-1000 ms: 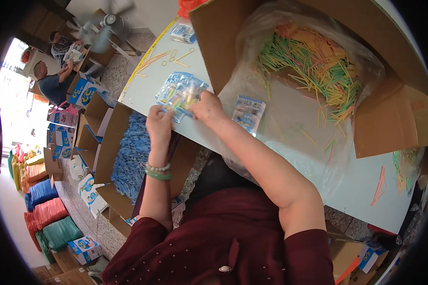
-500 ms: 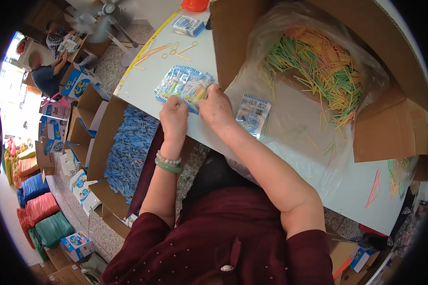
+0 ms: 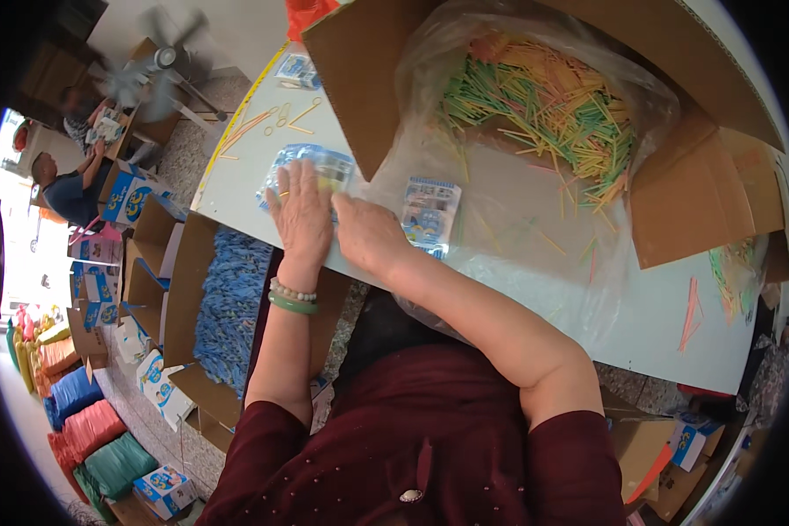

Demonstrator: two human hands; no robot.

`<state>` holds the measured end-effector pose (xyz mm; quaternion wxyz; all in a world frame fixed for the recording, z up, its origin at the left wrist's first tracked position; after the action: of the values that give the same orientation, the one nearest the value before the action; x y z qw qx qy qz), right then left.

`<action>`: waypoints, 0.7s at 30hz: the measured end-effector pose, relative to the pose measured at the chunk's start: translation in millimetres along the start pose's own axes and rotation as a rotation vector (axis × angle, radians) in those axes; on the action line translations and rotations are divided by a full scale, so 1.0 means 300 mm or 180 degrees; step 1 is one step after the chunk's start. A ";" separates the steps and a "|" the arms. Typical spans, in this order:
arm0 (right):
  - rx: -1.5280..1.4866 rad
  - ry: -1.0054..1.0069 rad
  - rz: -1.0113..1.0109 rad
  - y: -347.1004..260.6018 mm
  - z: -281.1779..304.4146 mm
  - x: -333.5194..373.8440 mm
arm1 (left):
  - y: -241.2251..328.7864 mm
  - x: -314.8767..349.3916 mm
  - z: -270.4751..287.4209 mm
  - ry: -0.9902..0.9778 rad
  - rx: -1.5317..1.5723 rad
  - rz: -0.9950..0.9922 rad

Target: Assembling or packaging small notepads by inserting plastic components.

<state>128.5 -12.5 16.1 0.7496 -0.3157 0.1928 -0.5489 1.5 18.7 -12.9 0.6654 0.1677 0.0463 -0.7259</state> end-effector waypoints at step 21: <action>0.3119 0.1651 -0.0958 0.638 0.684 0.502 | 0.188 0.082 0.148 0.0572 0.0133 -0.1260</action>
<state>441.8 -63.1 42.7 0.6502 0.1895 0.0465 -0.7343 47.2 -23.9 30.2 0.4995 0.2330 0.1224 -0.8254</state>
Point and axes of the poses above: each hand's wrist, its own x-axis away from the middle knuckle, its own z-axis out of the back of the hand, y = z × x, the point moved 2 cm from there along -x, towards the middle knuckle, and after that the axes turned 3 degrees about -y, right-handed, at the moved point
